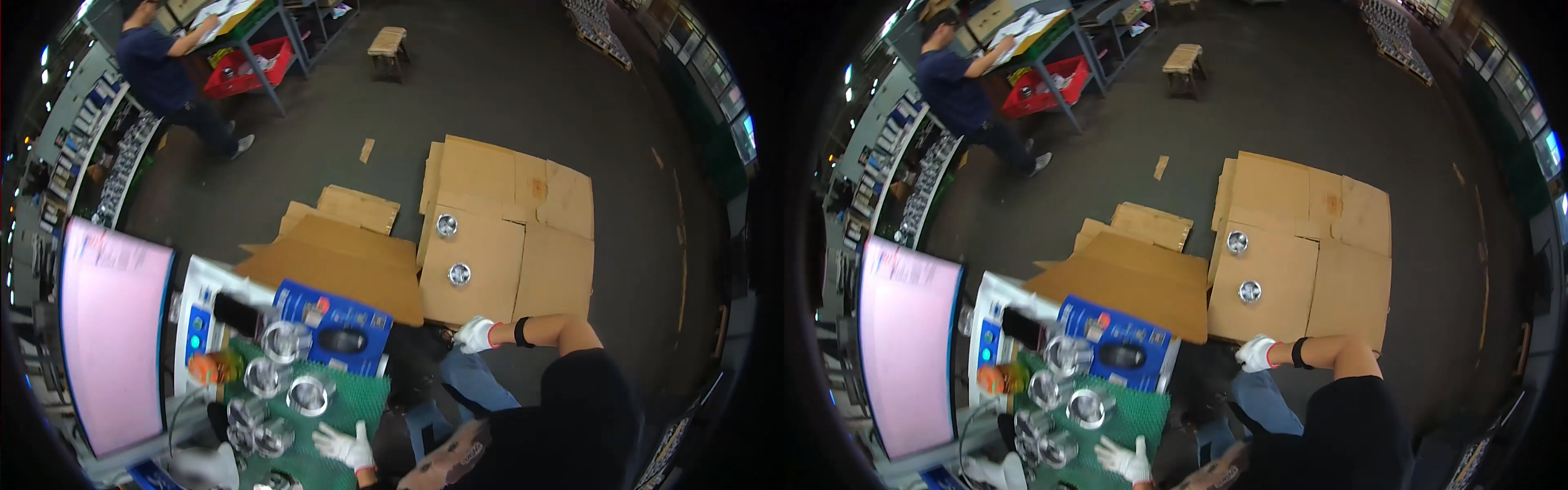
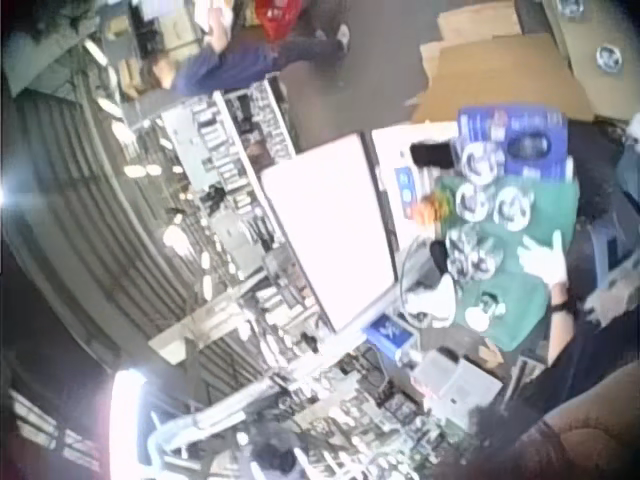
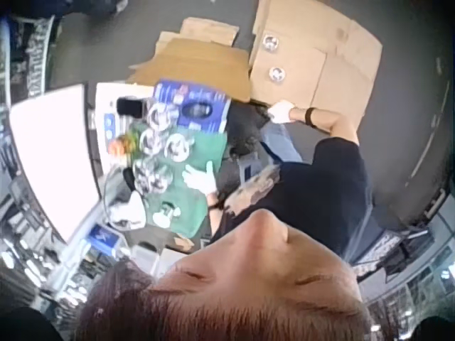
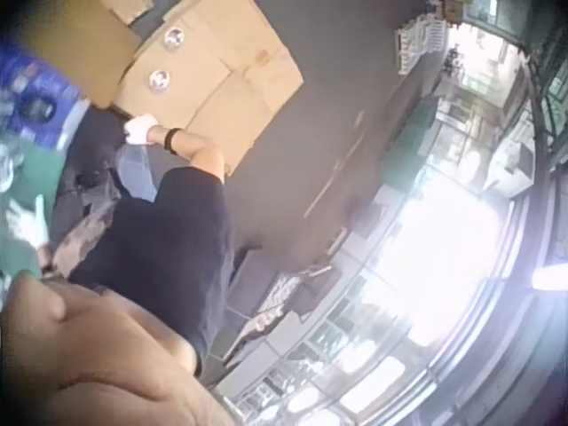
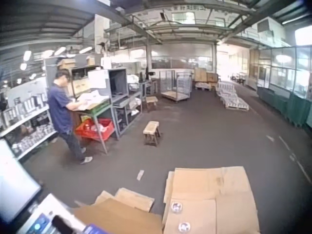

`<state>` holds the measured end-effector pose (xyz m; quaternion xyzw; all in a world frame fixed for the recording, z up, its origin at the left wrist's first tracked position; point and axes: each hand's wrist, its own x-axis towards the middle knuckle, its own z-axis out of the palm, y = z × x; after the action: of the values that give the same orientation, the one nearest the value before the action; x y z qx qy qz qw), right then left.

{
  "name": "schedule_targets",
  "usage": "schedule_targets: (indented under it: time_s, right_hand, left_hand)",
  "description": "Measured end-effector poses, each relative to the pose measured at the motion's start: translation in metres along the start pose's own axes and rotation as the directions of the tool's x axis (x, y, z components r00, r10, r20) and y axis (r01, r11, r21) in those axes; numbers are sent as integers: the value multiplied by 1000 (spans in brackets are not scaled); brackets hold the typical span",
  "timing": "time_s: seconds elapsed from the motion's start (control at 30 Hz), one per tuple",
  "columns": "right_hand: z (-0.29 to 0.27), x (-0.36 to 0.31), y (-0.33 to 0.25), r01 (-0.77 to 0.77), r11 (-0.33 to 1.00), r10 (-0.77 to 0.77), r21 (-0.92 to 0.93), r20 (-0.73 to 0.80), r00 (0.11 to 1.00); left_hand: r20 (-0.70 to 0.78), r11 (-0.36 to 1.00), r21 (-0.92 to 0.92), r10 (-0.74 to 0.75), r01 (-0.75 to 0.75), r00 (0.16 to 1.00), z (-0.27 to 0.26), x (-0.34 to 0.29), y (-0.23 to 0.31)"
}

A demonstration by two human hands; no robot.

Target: The recorder is inspecting cylindrical metal parts at a workbench, placing them into a large storage bin, and organizing layers with cardboard dividers.

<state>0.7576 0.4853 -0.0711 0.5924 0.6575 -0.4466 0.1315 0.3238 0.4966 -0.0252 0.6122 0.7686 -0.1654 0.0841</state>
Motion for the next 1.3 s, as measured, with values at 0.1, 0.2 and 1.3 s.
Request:
schedule_targets:
  time_s: [0.1,0.2,1.3]
  right_hand:
    - [9,59,110,-337,926,319,172,123,940]
    - [-5,130,189,-436,888,435,148,45,899]
    - [113,245,337,-469,835,531,288,-198,824]
  left_hand:
    - [-79,999,27,31,-29,996,9,-8,-10]
    - [109,997,66,24,-31,994,-32,-3,10]
    - [29,996,43,77,-78,997,-1,39,92]
